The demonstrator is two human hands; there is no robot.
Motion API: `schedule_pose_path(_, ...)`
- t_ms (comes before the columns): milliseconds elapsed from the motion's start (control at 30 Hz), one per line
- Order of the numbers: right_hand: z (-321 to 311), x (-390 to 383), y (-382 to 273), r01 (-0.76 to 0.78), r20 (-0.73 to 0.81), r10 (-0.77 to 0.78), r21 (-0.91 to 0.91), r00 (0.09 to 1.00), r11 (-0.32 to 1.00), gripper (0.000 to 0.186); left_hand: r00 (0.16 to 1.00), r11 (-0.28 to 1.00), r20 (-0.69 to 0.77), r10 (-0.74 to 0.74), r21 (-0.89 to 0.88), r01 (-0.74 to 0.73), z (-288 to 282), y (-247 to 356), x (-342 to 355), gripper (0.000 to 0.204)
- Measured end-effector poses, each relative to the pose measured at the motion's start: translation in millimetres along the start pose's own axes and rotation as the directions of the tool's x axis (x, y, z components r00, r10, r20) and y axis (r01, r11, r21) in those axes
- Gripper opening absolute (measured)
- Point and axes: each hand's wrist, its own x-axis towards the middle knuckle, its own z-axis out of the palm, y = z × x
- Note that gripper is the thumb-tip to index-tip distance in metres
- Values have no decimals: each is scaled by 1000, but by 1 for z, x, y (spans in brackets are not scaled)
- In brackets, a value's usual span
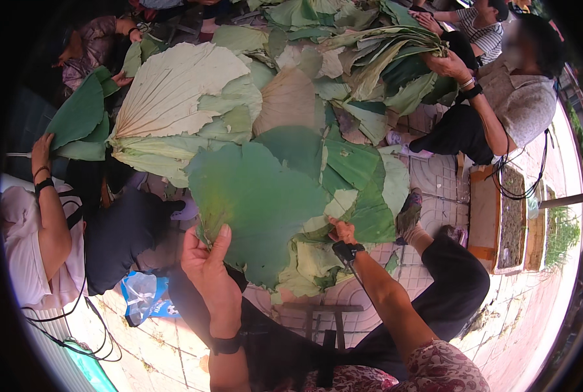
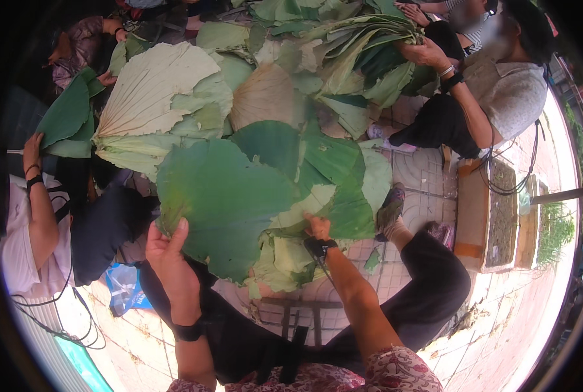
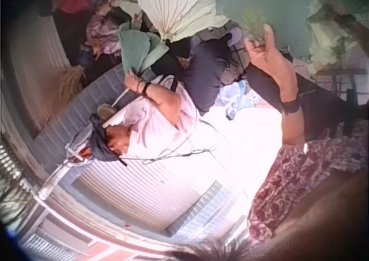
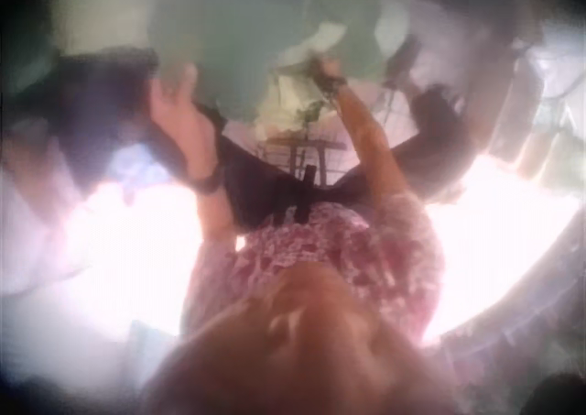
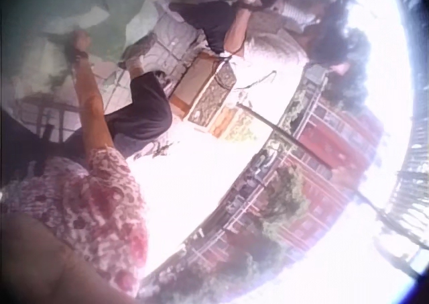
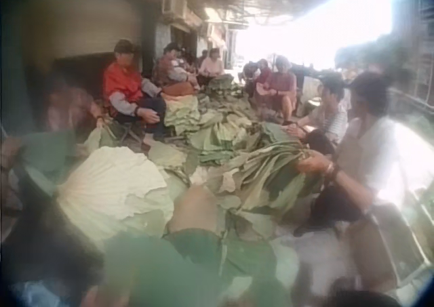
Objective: The person sits on a tiled floor and repeatedly picks up large green leaves, separates them by hand, and stacks them into piles. The person handles the leaves one at a time, occasionally adjusting the pile and discarding smaller pieces to the side.
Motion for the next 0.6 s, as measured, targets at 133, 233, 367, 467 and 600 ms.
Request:
schedule_pose_path(133,4,36,21,147,94,-141,-61,986,987,34,999,999,29,-38,-35,39,6,0,0,25)
schedule_pose_path(233,2,52,8,112,87,-98,-172,991,979,31,996,996,68,-52,-64,56,9,-2,1,26)
schedule_pose_path(367,6,-13,-39,72,35,-66,-209,997,975,27,999,990,38,-33,-134,38,-3,-1,-2,27)
schedule_pose_path(467,-41,-26,-44,17,-16,-24,-361,1000,932,27,998,984,49,-44,-168,52,-8,3,-4,26)
schedule_pose_path(600,-135,-12,-30,144,78,-122,-563,989,813,33,993,975,80,-84,-197,99,-7,3,-6,26)
